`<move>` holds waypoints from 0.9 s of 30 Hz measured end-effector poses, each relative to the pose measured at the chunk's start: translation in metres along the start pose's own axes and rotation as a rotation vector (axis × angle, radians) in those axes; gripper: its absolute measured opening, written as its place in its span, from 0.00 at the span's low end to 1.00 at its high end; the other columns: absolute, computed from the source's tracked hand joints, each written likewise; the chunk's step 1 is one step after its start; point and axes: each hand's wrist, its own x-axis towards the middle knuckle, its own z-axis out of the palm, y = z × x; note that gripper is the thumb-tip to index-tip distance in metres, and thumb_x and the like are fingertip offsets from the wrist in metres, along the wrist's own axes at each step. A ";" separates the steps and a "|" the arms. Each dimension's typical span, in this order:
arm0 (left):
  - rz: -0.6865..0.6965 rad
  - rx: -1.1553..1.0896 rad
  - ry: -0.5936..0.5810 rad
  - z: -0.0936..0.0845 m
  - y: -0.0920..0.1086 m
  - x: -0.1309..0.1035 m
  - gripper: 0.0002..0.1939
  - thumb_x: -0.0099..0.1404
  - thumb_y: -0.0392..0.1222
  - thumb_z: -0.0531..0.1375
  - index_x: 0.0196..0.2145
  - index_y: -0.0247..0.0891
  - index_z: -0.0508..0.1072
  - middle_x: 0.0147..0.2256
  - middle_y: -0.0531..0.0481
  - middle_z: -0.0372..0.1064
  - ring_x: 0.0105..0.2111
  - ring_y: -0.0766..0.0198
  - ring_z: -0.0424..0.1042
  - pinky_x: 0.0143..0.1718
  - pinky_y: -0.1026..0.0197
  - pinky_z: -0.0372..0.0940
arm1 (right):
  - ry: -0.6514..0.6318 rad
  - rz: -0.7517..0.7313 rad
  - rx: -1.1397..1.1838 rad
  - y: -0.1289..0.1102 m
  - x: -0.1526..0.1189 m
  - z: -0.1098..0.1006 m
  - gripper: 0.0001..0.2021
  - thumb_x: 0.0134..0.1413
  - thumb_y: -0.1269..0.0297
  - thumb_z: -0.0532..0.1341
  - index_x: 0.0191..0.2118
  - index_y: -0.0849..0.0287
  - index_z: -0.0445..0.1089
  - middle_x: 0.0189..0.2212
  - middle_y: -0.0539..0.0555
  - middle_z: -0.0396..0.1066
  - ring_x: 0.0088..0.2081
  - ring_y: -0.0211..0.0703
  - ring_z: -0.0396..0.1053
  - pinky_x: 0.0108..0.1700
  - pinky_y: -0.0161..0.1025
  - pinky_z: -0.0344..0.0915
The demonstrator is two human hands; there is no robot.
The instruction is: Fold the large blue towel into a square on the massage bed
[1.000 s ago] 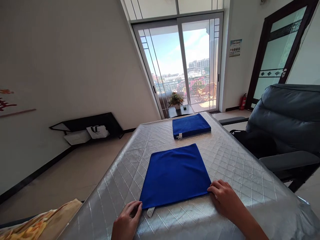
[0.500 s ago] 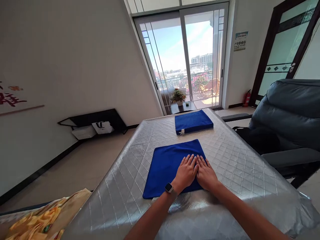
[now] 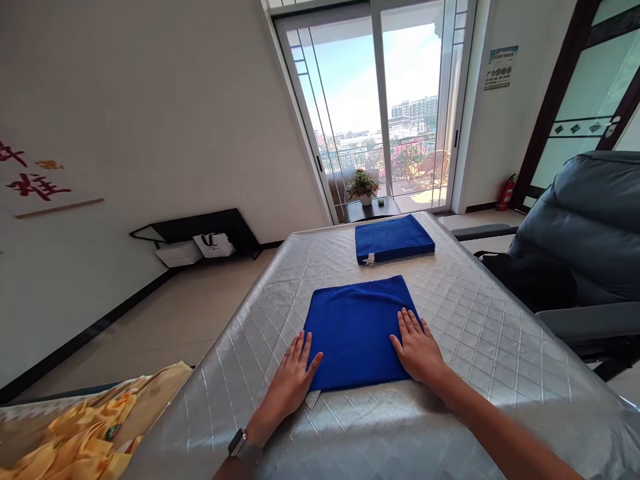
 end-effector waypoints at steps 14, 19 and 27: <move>0.063 0.114 0.036 -0.037 0.043 0.054 0.42 0.74 0.65 0.42 0.63 0.22 0.67 0.62 0.24 0.64 0.64 0.42 0.64 0.64 0.43 0.60 | 0.013 0.058 0.012 0.003 0.077 -0.011 0.36 0.71 0.50 0.37 0.75 0.69 0.41 0.75 0.59 0.36 0.75 0.47 0.33 0.73 0.50 0.33; 0.365 -0.029 0.104 -0.012 0.151 0.103 0.33 0.78 0.55 0.41 0.67 0.29 0.62 0.67 0.33 0.58 0.69 0.50 0.55 0.68 0.46 0.55 | 0.046 0.032 -0.035 0.008 0.075 -0.001 0.34 0.72 0.53 0.37 0.74 0.69 0.42 0.75 0.59 0.37 0.74 0.47 0.35 0.73 0.49 0.34; 0.302 -0.063 0.000 0.016 0.160 0.117 0.36 0.77 0.58 0.35 0.72 0.34 0.52 0.72 0.41 0.47 0.72 0.53 0.45 0.71 0.46 0.46 | 0.024 0.040 -0.040 0.007 0.077 -0.006 0.33 0.71 0.55 0.37 0.74 0.70 0.42 0.75 0.59 0.37 0.74 0.47 0.35 0.73 0.49 0.35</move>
